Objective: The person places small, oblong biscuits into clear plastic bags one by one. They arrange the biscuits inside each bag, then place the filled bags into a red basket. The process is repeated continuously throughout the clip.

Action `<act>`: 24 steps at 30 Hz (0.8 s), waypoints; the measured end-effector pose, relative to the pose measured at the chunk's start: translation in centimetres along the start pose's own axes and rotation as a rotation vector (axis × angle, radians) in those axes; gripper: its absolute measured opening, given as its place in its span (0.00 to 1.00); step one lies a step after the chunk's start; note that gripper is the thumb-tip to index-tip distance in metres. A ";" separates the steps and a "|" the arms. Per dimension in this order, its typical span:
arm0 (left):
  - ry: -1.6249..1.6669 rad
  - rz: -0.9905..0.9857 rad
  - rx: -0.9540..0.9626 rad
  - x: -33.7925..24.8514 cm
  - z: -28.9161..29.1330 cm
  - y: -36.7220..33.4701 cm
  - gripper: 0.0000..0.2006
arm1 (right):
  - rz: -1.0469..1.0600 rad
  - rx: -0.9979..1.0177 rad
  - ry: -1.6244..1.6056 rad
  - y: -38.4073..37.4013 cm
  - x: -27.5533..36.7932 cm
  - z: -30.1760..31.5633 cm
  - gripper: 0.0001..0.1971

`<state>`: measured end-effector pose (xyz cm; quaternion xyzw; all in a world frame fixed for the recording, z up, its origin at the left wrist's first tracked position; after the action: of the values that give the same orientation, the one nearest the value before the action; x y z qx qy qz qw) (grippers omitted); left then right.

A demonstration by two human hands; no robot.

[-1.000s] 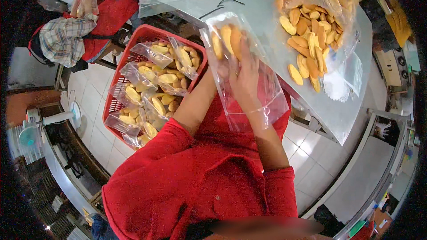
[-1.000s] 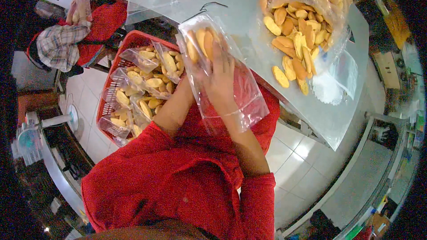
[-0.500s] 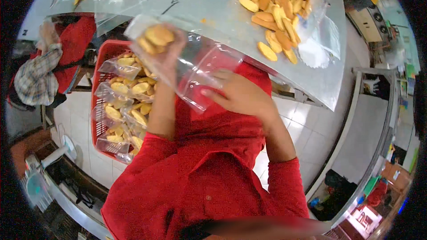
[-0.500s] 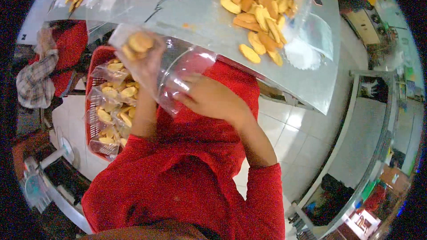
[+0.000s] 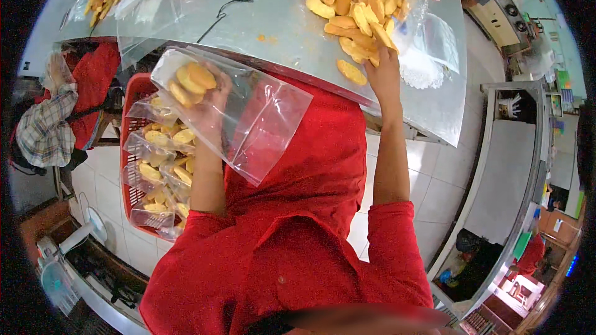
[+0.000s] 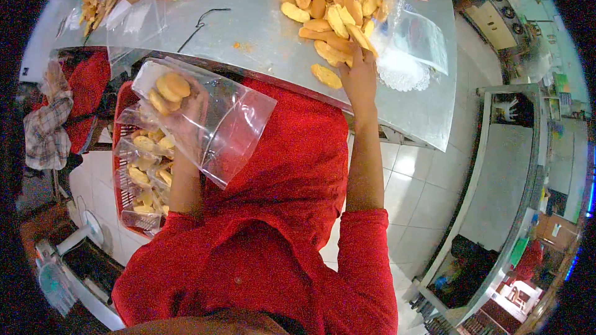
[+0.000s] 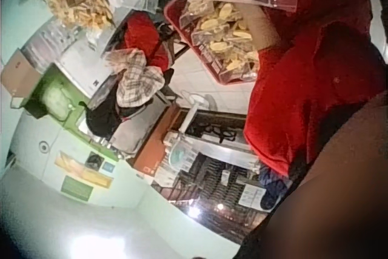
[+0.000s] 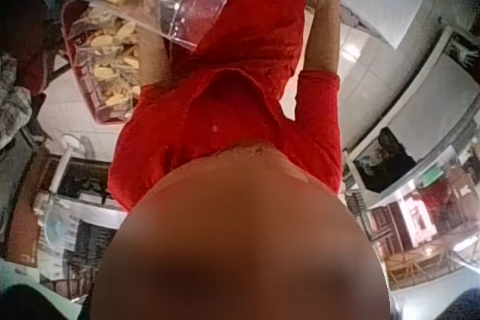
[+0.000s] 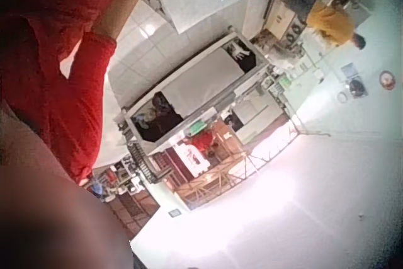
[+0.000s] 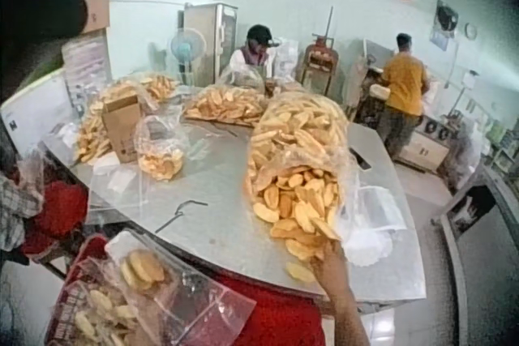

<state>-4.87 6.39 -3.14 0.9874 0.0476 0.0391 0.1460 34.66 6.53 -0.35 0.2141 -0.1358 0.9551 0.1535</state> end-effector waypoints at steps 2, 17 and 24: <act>-0.016 0.003 0.003 1.0 -0.6 0.3 0.37 | 0.034 -0.013 -0.012 -1.0 -0.8 -0.8 0.33; -0.022 -0.055 -0.029 1.7 -1.6 0.5 0.37 | -0.344 0.269 -0.832 -5.1 -2.8 2.8 0.24; -0.231 -0.127 0.076 1.7 -1.5 -0.7 0.38 | -0.503 0.683 -1.463 1.3 5.7 5.4 0.22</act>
<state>-3.41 7.64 -1.81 0.9851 0.0943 -0.0861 0.1154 31.31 4.91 6.71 0.8370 0.1468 0.5017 0.1617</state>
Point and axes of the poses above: each hand's wrist, its own y-axis away from the middle knuckle, its own z-axis out of the back of the hand, x = y × z, the point moved 4 cm from there along -y, towards the middle knuckle, and after that the axes turned 9 degrees about -z, right-handed, at the moved point
